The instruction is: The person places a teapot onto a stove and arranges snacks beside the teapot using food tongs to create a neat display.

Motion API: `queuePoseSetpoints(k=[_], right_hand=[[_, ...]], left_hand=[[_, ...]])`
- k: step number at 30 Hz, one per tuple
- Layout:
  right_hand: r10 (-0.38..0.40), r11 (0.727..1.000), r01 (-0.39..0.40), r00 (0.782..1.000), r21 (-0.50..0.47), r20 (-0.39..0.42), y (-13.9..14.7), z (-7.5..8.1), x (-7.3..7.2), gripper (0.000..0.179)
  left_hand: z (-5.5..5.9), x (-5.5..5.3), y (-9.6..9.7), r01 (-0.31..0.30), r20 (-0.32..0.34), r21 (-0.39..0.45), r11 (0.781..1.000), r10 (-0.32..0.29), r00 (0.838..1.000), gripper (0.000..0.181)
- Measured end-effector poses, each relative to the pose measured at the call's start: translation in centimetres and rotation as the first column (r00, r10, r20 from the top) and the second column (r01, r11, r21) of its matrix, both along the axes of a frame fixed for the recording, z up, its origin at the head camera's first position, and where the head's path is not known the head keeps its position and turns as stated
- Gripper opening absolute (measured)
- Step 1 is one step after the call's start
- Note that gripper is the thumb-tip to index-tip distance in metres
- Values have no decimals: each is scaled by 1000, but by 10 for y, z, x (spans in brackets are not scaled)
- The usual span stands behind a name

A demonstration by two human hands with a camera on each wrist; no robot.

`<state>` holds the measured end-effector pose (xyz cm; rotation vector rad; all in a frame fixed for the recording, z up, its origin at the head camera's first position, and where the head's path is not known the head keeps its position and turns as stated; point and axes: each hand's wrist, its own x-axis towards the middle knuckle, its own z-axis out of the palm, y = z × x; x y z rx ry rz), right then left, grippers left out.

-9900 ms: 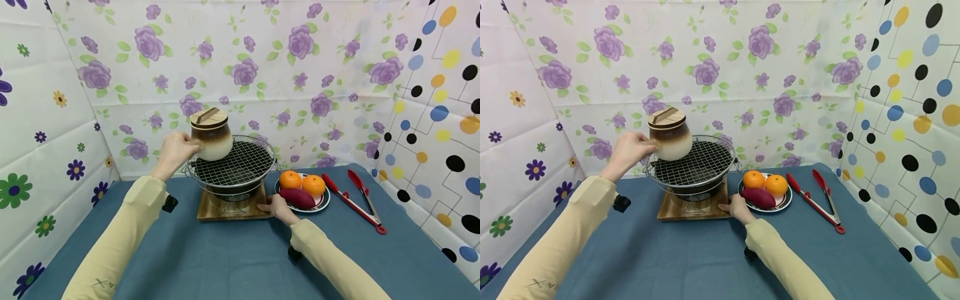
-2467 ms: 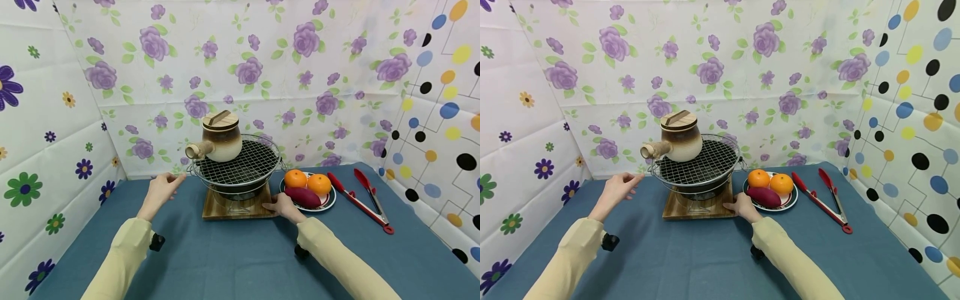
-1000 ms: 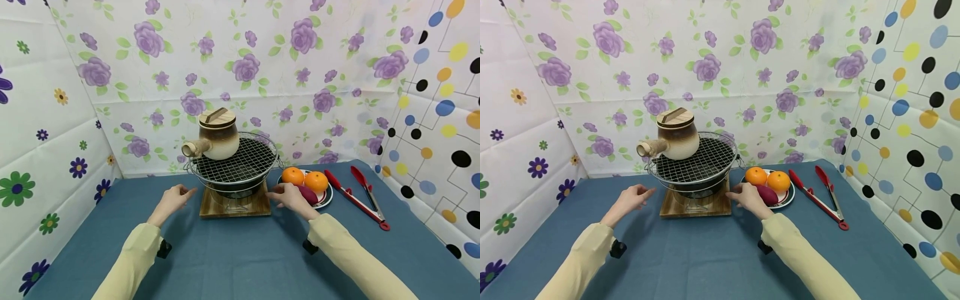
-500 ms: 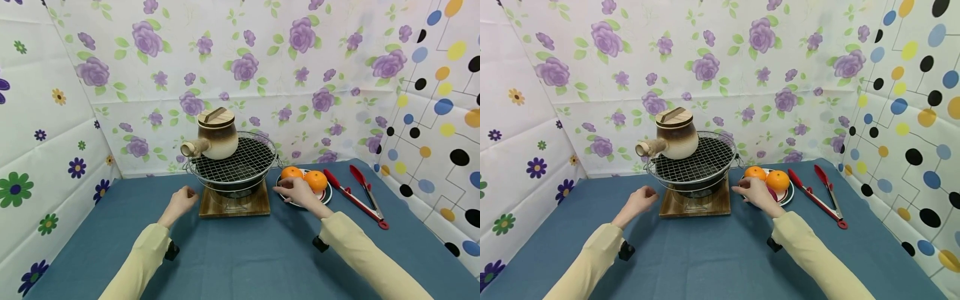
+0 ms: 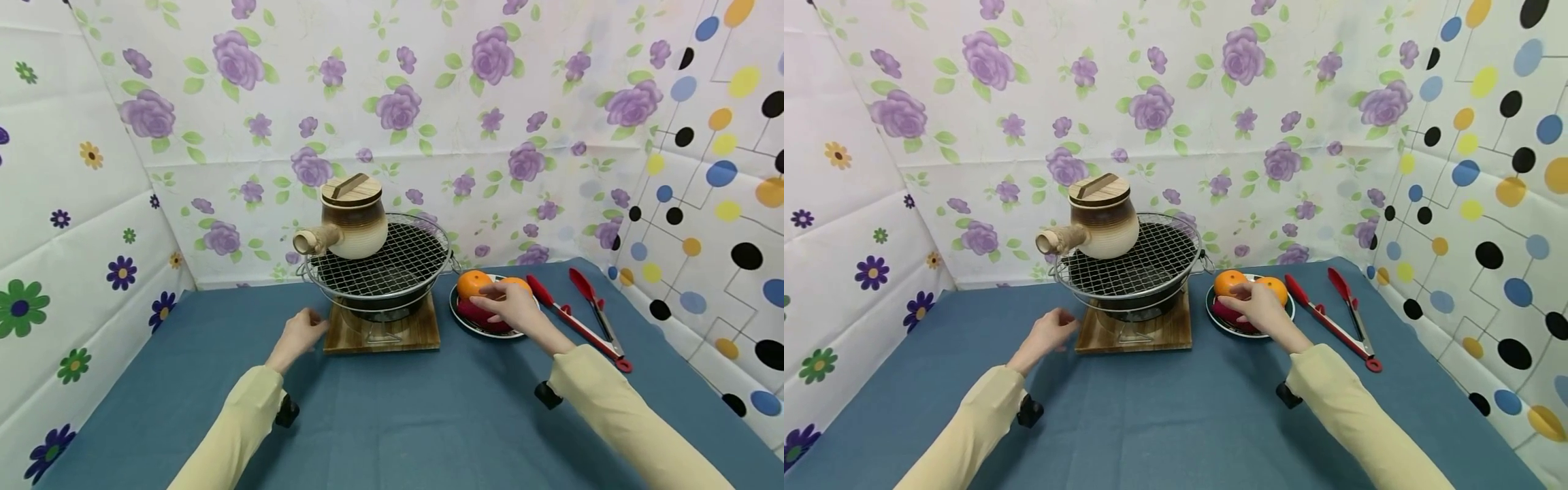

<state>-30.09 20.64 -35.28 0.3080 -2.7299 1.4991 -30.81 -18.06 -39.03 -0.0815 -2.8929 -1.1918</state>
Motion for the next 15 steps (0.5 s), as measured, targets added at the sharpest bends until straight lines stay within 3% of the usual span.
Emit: queuePoseSetpoints(k=[15], right_hand=[[-56,997,56,998,56,-2,37,9,8,54]], left_hand=[[-7,-6,6,-53,134,48,997,46,990,36]])
